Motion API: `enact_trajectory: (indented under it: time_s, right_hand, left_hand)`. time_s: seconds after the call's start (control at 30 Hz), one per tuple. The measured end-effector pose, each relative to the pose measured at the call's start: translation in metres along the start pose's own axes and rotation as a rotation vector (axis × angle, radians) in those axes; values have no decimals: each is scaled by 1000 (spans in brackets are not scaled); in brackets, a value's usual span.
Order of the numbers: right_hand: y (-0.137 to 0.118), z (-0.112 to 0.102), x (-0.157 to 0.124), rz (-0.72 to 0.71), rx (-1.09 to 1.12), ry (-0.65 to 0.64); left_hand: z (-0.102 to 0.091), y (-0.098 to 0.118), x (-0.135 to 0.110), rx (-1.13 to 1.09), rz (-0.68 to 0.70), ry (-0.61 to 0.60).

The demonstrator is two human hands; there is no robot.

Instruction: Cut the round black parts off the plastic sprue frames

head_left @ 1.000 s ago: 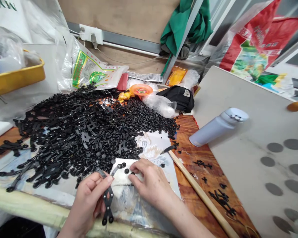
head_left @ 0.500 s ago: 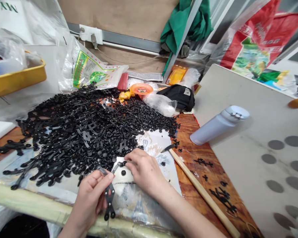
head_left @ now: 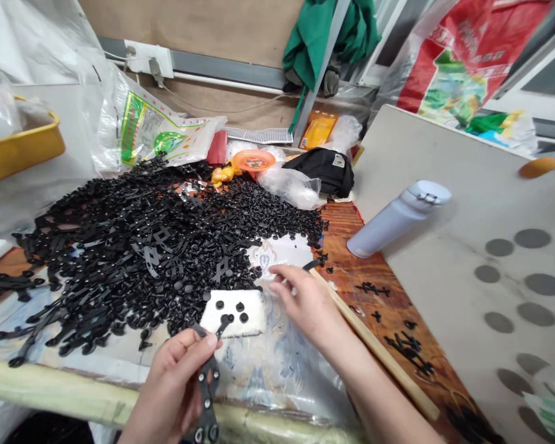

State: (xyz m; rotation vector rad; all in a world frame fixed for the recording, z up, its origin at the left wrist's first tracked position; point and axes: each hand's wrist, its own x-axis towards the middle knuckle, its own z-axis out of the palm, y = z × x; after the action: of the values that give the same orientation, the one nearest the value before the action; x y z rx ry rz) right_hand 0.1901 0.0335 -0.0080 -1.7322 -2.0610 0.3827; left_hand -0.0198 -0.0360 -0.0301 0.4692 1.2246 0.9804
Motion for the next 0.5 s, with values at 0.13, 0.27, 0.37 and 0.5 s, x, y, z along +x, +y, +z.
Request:
enact_trajectory:
  time_s: [0.13, 0.27, 0.37, 0.5]
  right_hand:
    - [44, -17, -11, 331, -382, 38]
    - [67, -13, -15, 463, -394, 4]
    - [69, -9, -13, 499, -369, -10]
    - [67, -11, -12, 526, -349, -27]
  left_hand:
    - [15, -4, -2, -84, -61, 46]
    - [22, -8, 3, -90, -40, 88]
    - [24, -10, 7, -96, -14, 128]
    - [28, -12, 7, -80, -3, 159]
